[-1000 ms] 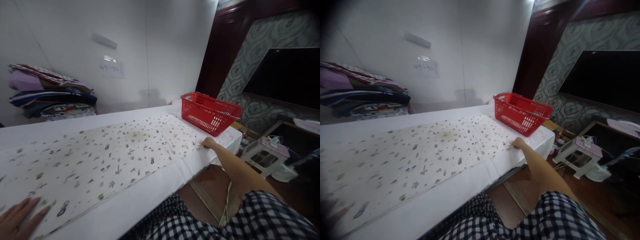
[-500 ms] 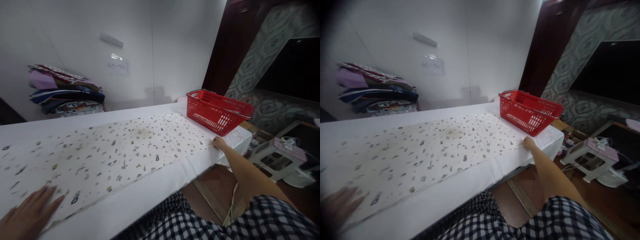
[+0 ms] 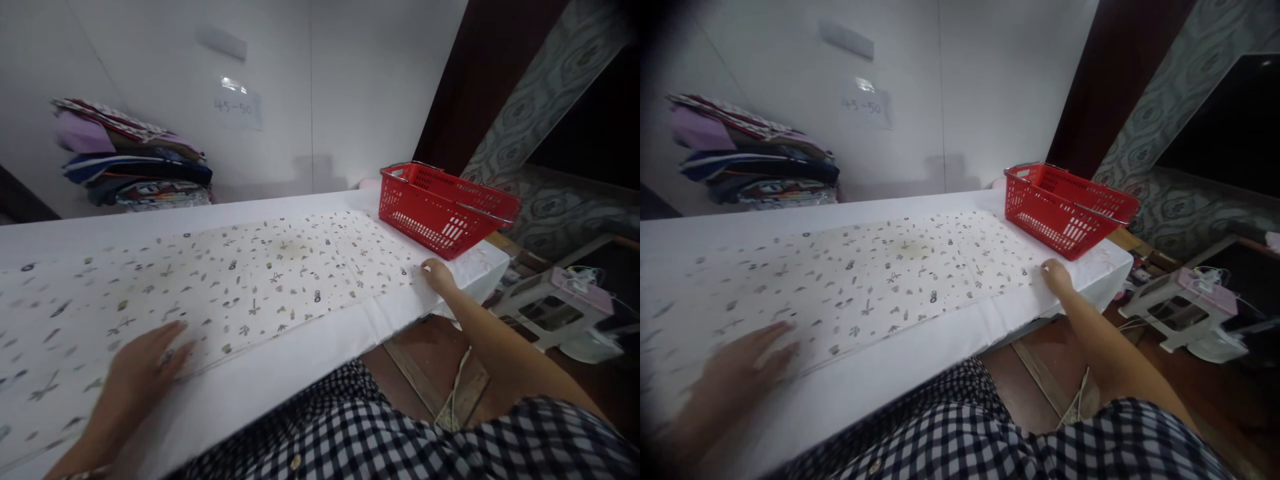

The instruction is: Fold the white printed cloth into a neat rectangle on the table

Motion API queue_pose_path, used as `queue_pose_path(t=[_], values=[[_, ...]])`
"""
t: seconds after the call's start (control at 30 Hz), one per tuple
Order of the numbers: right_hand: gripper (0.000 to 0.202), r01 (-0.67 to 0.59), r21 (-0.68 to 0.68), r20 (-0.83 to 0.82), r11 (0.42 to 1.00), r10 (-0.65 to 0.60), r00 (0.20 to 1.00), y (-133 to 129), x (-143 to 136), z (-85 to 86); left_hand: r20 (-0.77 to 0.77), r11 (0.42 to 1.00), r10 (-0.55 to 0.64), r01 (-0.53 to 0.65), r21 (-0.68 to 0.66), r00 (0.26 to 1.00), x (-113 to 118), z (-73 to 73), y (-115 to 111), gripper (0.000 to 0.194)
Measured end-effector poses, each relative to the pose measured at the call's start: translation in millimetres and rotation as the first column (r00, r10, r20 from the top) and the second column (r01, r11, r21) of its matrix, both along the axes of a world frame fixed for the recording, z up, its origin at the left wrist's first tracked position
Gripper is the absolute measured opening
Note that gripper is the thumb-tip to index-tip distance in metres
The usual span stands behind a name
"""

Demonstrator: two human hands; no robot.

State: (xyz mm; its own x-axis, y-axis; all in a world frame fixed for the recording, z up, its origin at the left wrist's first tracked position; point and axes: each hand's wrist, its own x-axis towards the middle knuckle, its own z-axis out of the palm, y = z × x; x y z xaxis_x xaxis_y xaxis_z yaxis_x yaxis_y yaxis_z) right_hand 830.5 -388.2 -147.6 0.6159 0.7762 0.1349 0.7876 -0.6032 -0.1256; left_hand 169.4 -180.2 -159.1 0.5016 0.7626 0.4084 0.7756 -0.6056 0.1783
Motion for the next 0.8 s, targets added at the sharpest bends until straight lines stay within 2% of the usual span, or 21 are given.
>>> queue_pose_path(t=[0.07, 0.13, 0.2, 0.3, 0.43, 0.8], values=[[0.022, -0.140, 0.030, -0.022, 0.990, 0.140, 0.990, 1, -14, -0.6, 0.022, 0.991, -0.132, 0.132, 0.005, 0.991, 39, 2.0, -16, 0.042], [0.022, -0.315, 0.055, -0.049, 0.947, 0.318, 0.947, 1, -28, -2.1, 0.026, 0.960, -0.278, 0.278, -0.012, 0.960, 76, 2.6, -31, 0.040], [0.023, -0.445, 0.067, -0.048, 0.893, 0.448, 0.893, 0, -41, -4.0, 0.029, 0.943, -0.327, 0.329, -0.052, 0.944, 106, 2.8, -44, 0.039], [0.025, -0.492, 0.044, -0.003, 0.870, 0.492, 0.871, -2, -51, -6.2, 0.045, 0.922, -0.364, 0.367, -0.126, 0.930, 136, 2.0, -55, 0.036], [0.026, -0.498, 0.009, 0.056, 0.867, 0.497, 0.866, -3, -54, -6.9, 0.058, 0.915, -0.357, 0.361, -0.177, 0.932, 152, -1.4, -55, 0.032], [0.028, -0.553, -0.060, 0.065, 0.831, 0.556, 0.828, 3, -61, -4.5, 0.108, 0.928, -0.322, 0.336, -0.160, 0.941, 155, -2.6, -55, 0.036]])
